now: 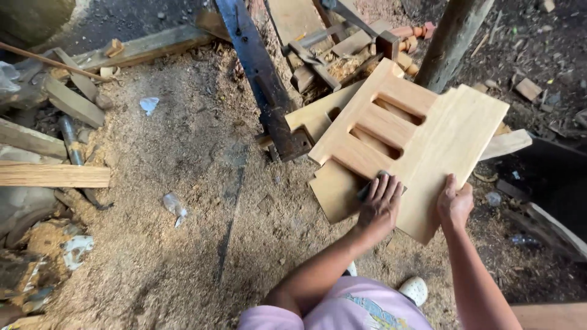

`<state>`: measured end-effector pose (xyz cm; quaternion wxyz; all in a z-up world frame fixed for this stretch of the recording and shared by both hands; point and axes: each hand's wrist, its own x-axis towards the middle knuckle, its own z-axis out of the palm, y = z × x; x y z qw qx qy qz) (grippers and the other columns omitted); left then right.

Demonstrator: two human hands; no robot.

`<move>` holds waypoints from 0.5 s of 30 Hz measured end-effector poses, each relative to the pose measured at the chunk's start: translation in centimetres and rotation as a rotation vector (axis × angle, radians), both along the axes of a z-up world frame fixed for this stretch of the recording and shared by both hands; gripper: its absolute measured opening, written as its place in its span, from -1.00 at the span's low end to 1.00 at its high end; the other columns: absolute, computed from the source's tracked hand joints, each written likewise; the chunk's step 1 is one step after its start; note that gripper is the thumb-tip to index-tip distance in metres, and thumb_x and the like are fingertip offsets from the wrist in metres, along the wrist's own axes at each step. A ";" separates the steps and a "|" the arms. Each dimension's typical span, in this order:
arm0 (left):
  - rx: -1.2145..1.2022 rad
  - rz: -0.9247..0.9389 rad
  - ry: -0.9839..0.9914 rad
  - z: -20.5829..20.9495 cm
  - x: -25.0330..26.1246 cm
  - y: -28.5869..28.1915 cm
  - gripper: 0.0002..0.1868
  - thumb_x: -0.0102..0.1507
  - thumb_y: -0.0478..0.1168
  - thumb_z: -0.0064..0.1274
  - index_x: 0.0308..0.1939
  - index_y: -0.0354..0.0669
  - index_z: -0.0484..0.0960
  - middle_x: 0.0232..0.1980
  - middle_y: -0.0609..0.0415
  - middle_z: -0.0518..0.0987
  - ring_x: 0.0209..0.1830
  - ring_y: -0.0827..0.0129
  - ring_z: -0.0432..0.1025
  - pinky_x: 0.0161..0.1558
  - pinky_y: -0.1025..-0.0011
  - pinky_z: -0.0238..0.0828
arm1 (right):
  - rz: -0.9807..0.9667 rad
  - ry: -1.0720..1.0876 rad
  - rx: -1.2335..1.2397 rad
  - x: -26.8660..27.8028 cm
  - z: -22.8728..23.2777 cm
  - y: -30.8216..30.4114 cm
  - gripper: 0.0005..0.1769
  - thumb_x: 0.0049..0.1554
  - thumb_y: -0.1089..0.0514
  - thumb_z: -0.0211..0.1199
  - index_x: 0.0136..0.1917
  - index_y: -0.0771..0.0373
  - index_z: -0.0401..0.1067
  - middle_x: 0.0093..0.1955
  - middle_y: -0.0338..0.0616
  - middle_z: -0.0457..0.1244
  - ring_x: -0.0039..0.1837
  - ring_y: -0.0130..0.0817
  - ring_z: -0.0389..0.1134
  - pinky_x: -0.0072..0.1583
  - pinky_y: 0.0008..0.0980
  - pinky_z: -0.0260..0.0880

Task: The person sands a light-colored wooden board with three rectangular cutouts using a sanding block. They work on the flat surfaces and the edges of the cutouts, flipping the board over to sand the other side as well.

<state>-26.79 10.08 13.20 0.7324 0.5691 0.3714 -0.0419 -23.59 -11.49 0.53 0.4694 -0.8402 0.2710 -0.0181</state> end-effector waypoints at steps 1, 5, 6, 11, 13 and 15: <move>0.443 -0.392 -0.110 -0.6 -0.9 0.8 -0.46 0.31 -0.22 -0.27 0.36 -0.37 0.34 0.38 -0.38 0.38 0.43 -0.11 0.27 0.39 -0.06 0.23 | 0.012 -0.020 0.001 0.0 -0.2 -0.2 -0.37 0.38 -0.27 0.01 0.25 0.40 0.32 0.14 0.27 0.30 0.14 0.04 0.38 0.20 0.06 0.38; 1.479 -0.532 -0.472 -4.8 1.4 7.4 -0.20 0.00 -0.28 0.12 0.31 -0.54 0.31 0.38 -0.65 0.23 0.39 -0.34 0.10 0.33 -0.11 0.07 | 0.020 -0.066 -0.077 0.0 -0.7 -0.4 -0.33 0.41 -0.30 0.06 0.18 0.45 0.37 0.10 0.28 0.33 0.13 0.06 0.39 0.22 0.05 0.39; 1.479 -0.533 -0.473 -8.0 3.3 8.6 -0.20 0.00 -0.28 0.12 0.31 -0.54 0.31 0.38 -0.65 0.23 0.39 -0.34 0.10 0.33 -0.11 0.07 | 0.019 -0.065 -0.077 0.1 -0.7 -0.4 -0.33 0.41 -0.30 0.06 0.18 0.45 0.37 0.10 0.28 0.33 0.13 0.06 0.39 0.22 0.05 0.39; 1.838 -0.629 -0.421 -12.6 1.7 2.0 -0.48 0.36 -0.32 -0.12 0.41 -0.38 0.30 0.44 -0.31 0.32 0.48 -0.03 0.15 0.56 0.05 -0.04 | 0.020 -0.125 -0.059 -0.4 -0.7 -0.4 -0.37 0.37 -0.26 0.09 0.21 0.43 0.38 0.11 0.29 0.33 0.14 0.07 0.39 0.22 0.02 0.36; 1.931 -0.823 -0.543 -11.5 -0.6 -2.8 -0.41 0.33 -0.20 -0.16 0.43 -0.35 0.30 0.48 -0.27 0.29 0.52 -0.06 0.07 0.57 0.00 -0.13 | 0.010 -0.113 -0.035 0.1 -0.2 -0.1 -0.38 0.38 -0.26 0.08 0.23 0.41 0.37 0.13 0.28 0.34 0.15 0.07 0.40 0.23 0.02 0.37; 2.002 -1.035 -0.666 -9.5 -1.8 -4.0 -0.33 0.29 -0.08 -0.20 0.46 -0.31 0.29 0.51 -0.22 0.26 0.57 -0.10 -0.01 0.58 -0.06 -0.21 | -0.002 -0.088 -0.014 0.0 -0.3 -0.1 -0.38 0.38 -0.26 0.06 0.26 0.39 0.36 0.14 0.27 0.34 0.16 0.06 0.41 0.24 0.01 0.38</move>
